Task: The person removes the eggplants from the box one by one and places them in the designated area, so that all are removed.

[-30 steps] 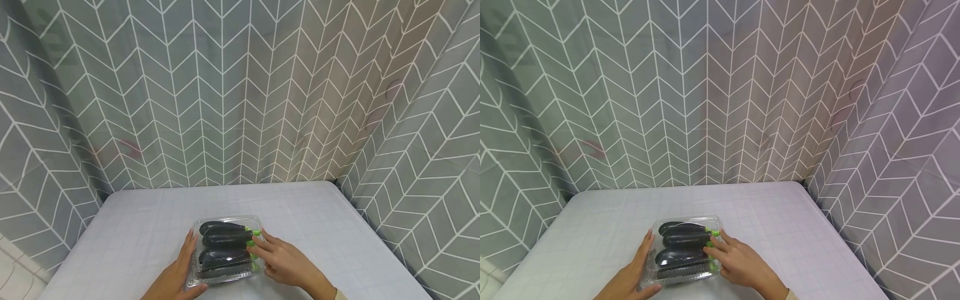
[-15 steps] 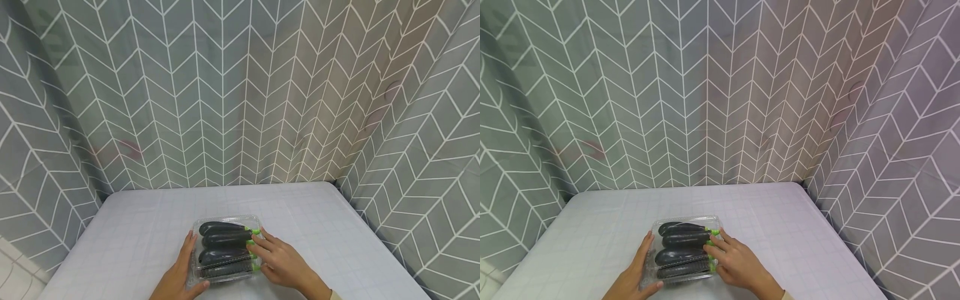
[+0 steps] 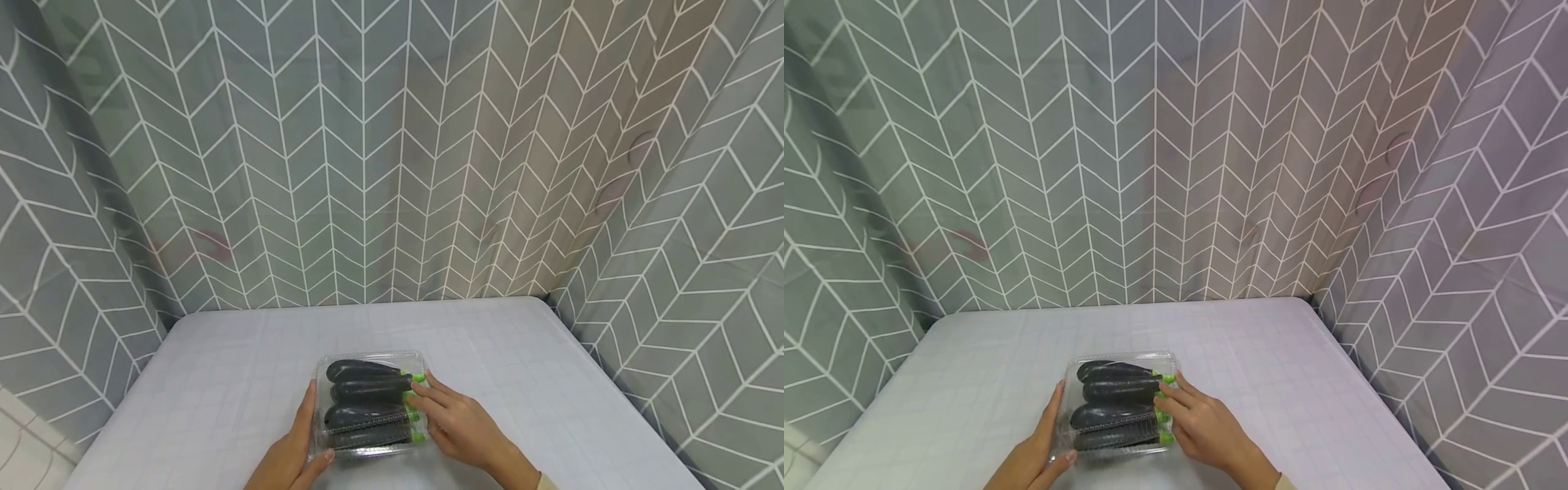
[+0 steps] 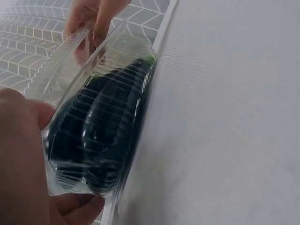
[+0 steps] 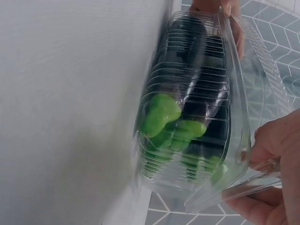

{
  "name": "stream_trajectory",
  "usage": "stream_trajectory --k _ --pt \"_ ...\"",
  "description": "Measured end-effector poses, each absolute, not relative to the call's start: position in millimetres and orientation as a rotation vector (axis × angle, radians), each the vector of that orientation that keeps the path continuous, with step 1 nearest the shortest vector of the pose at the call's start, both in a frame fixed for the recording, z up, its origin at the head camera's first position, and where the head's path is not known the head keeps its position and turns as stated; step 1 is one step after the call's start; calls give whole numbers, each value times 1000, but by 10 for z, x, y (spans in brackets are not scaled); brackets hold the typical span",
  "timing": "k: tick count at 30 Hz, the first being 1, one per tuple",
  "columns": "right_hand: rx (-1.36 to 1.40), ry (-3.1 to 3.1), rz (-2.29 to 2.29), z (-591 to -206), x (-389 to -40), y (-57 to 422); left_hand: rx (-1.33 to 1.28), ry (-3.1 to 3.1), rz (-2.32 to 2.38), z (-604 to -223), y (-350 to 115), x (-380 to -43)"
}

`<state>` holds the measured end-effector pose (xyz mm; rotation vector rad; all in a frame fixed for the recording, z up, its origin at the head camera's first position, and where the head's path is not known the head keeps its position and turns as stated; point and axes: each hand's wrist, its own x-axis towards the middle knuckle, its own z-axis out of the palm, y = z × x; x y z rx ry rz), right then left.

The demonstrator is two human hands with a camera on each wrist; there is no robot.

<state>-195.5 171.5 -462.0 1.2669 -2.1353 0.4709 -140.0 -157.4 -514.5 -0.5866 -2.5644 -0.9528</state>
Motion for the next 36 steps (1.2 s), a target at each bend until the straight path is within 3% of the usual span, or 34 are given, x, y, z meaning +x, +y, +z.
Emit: stream_trajectory --k 24,36 --pt "1277 -2059 537 -4683 -2035 1725 -582 -2456 -873 -5164 -1580 -1407" --pt "1150 -2058 601 -4647 -2087 1735 -430 -2603 -1031 -5164 -1562 -1441"
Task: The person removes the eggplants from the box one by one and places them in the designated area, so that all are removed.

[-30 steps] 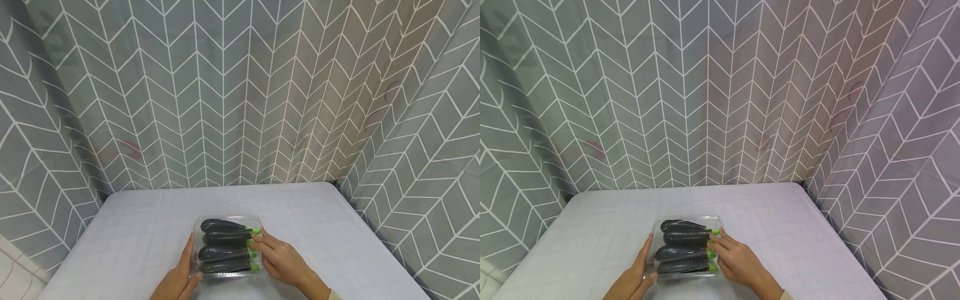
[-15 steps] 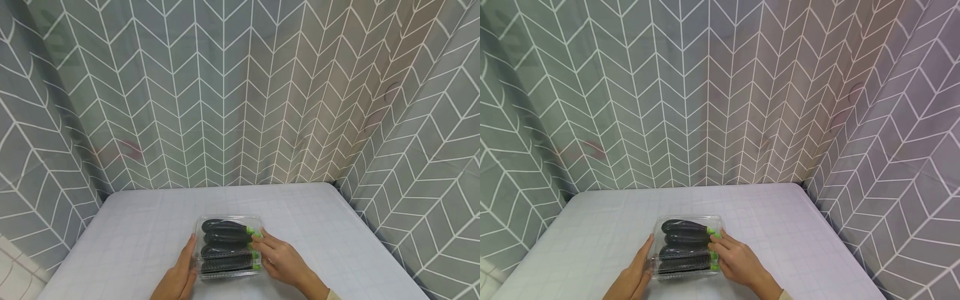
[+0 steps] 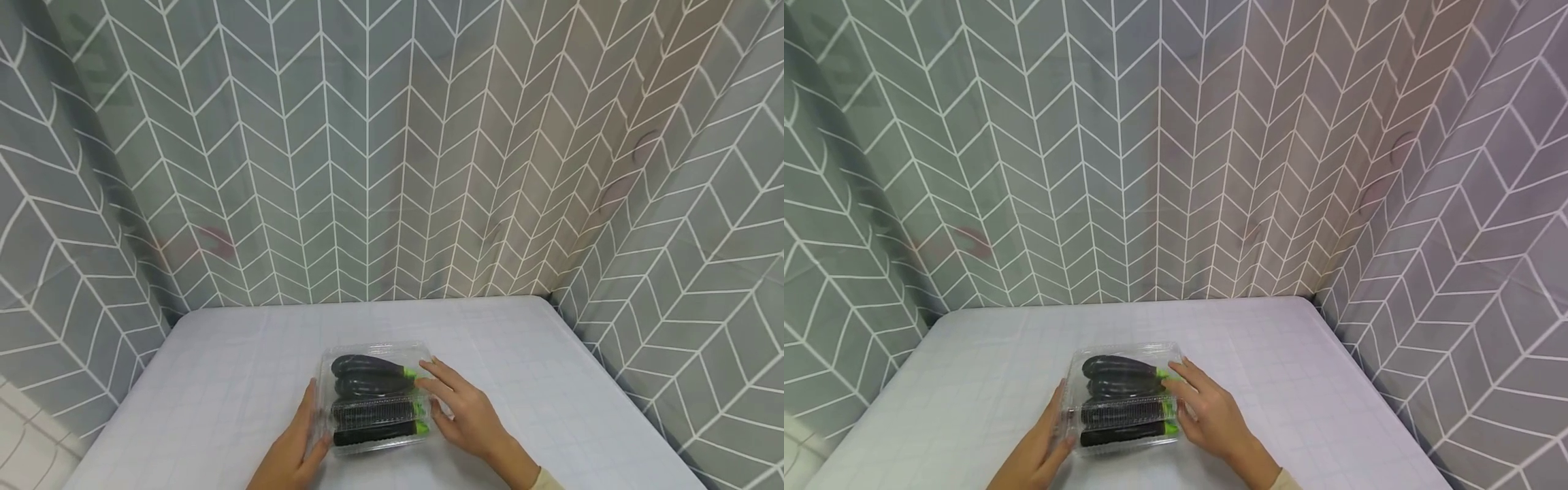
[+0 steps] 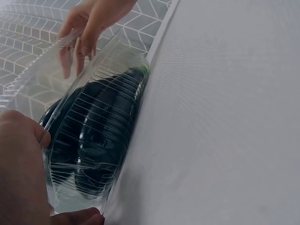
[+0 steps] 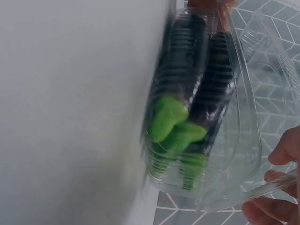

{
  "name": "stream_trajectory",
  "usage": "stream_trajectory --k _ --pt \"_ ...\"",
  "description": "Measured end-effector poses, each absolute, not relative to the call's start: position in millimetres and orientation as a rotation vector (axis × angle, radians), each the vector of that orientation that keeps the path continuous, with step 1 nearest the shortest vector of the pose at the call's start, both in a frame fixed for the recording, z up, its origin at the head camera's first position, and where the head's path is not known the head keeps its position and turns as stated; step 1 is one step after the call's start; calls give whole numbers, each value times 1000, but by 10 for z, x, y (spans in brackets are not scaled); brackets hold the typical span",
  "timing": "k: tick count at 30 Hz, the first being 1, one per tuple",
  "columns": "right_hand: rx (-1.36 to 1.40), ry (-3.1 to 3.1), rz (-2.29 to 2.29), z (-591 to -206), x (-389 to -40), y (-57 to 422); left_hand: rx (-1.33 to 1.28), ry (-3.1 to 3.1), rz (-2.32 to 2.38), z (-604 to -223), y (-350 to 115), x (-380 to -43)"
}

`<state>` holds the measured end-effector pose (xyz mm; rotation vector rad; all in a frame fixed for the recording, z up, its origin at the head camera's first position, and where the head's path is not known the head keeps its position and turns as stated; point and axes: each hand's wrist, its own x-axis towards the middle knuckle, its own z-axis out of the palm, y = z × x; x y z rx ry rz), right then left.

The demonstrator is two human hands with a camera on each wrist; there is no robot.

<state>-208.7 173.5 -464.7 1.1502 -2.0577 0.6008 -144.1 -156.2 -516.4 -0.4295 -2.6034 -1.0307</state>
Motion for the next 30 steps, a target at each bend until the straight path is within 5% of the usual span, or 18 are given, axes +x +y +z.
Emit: stream_trajectory --k 30 --pt "912 -2135 1078 -4721 -2546 1726 -491 -2665 -975 -5140 -1565 -1446"
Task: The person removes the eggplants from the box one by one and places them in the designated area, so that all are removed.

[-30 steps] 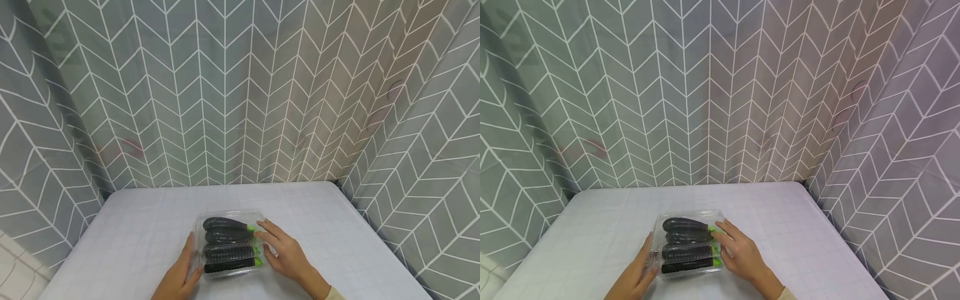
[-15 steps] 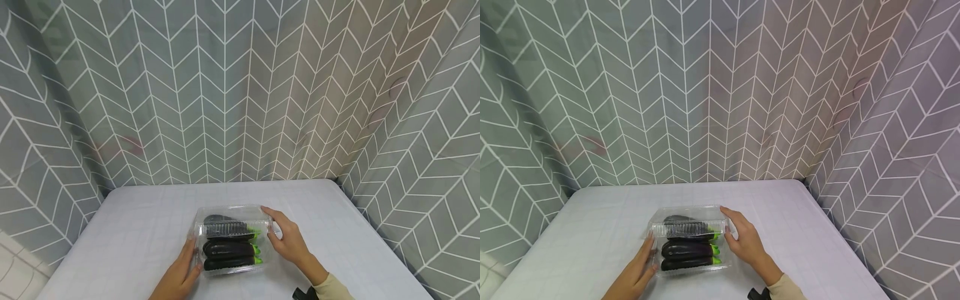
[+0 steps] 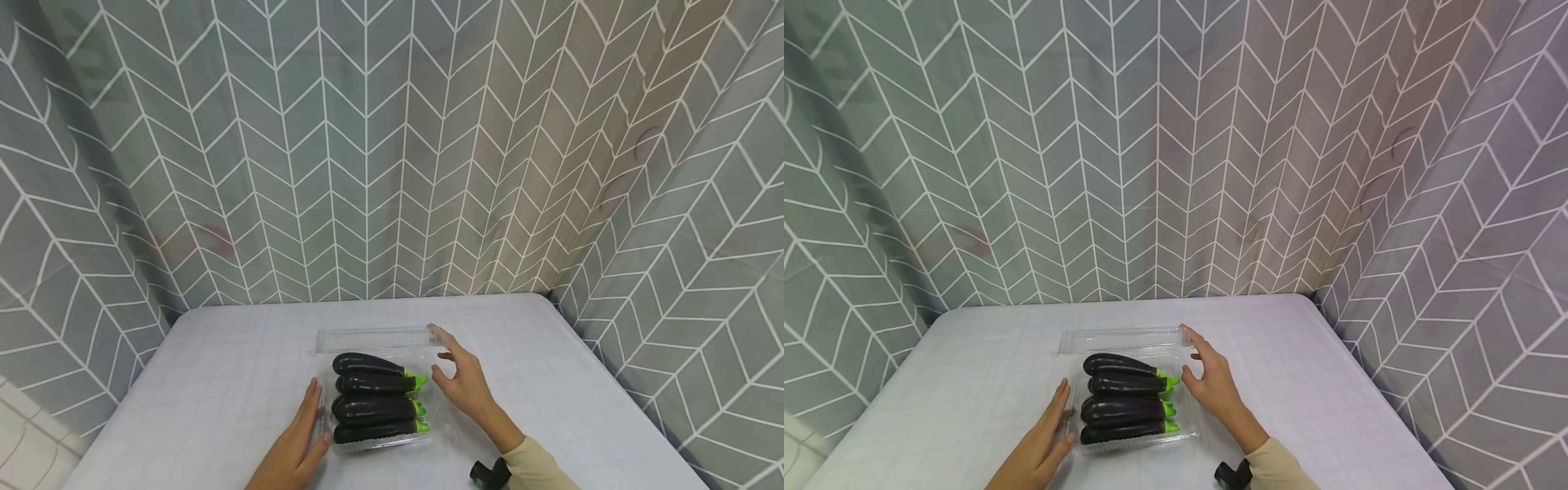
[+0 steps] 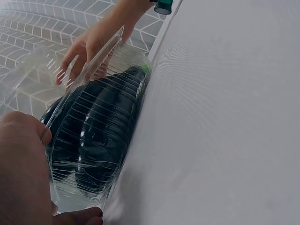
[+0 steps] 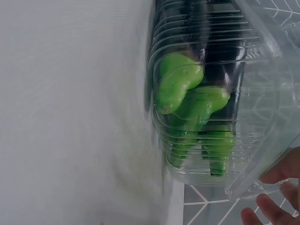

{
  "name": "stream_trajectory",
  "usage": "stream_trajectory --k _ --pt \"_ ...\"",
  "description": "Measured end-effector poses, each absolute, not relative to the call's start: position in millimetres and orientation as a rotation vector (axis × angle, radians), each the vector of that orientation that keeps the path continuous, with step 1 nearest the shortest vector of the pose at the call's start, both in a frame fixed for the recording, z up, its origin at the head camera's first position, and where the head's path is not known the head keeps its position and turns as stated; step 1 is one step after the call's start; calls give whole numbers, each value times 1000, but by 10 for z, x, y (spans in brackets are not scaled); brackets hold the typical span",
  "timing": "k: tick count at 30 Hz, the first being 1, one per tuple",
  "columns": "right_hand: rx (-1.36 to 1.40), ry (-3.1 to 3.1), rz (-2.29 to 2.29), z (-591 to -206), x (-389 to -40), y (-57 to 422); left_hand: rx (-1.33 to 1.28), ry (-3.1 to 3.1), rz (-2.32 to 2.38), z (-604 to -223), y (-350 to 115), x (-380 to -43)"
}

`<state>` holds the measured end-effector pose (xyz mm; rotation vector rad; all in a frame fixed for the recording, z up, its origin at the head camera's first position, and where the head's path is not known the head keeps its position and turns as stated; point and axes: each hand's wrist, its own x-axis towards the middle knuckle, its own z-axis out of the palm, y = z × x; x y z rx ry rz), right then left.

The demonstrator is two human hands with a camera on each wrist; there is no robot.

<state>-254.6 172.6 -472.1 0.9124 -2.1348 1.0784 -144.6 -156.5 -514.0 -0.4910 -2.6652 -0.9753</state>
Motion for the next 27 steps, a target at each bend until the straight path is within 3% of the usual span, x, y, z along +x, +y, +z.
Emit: stream_trajectory --k 12,27 --pt "815 -2239 1148 -4813 -2626 1707 -513 -2633 -964 -5162 -1567 -1451" --pt "882 -2275 1236 -4871 -2694 1734 -491 -2656 -1008 -5142 -1568 -1444"
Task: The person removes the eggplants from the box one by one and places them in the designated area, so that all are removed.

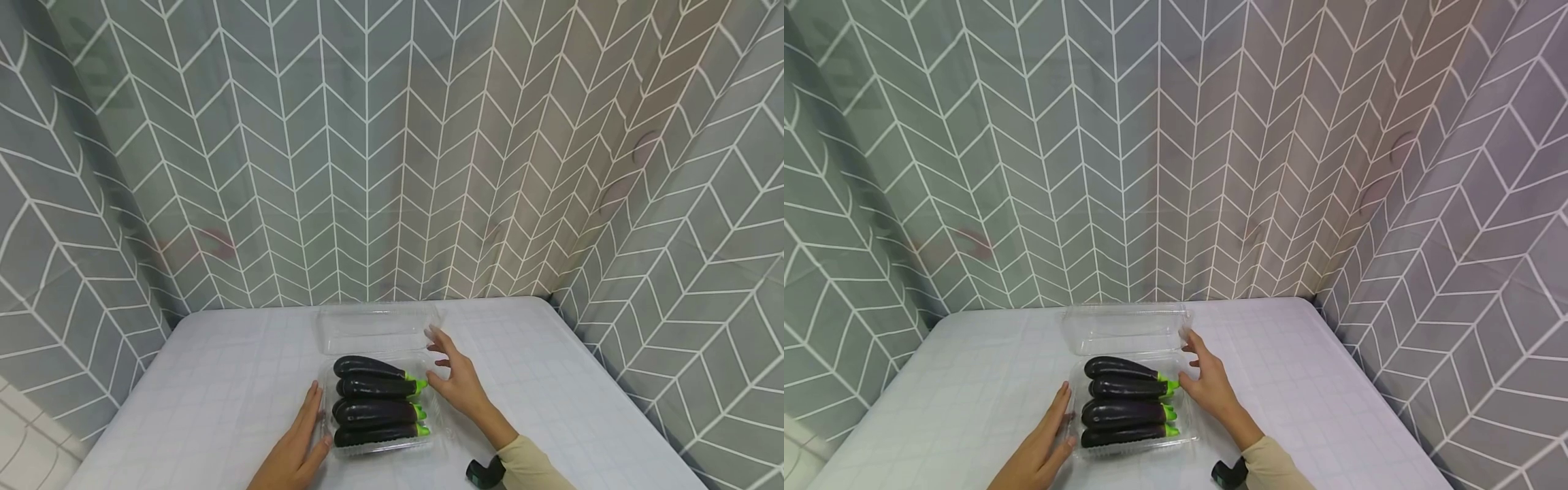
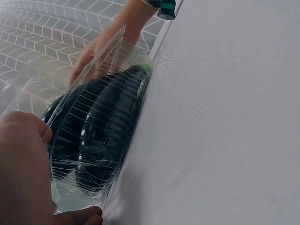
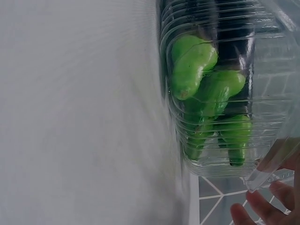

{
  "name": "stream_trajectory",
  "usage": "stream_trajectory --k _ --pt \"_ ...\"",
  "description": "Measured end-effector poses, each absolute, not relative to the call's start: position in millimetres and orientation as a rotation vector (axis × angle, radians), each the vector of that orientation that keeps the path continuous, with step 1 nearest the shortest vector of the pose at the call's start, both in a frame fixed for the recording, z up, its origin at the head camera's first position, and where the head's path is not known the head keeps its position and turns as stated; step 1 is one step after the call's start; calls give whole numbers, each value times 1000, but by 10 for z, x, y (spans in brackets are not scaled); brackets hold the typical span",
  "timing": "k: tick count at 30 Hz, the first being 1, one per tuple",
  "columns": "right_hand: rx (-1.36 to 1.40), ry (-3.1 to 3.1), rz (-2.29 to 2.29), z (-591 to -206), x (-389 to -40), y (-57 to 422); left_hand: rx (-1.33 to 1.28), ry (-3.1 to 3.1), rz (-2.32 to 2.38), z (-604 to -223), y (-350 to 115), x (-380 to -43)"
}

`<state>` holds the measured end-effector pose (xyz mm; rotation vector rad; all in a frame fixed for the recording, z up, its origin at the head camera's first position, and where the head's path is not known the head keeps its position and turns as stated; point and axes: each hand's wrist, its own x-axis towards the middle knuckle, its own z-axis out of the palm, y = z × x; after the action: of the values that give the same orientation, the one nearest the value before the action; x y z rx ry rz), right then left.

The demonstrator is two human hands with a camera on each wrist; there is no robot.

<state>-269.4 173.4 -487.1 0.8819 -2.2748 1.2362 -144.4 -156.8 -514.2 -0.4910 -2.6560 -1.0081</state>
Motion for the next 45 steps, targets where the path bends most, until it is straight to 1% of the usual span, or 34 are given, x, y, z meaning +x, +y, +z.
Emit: stream_trajectory --k 12,27,31,45 --pt "887 -2287 1405 -4933 -2712 1733 -489 -2656 -1001 -5128 -1569 -1435" --pt "916 -2283 1484 -4976 -2721 1739 -417 -2754 -1076 -5096 -1574 -1456" --pt "922 -2272 1513 -4985 -2707 1742 -436 -2730 -1065 -5111 -1578 -1456" --pt "813 -2345 1627 -5019 -2709 1738 -494 -2670 -1042 -5143 -1592 -1460"
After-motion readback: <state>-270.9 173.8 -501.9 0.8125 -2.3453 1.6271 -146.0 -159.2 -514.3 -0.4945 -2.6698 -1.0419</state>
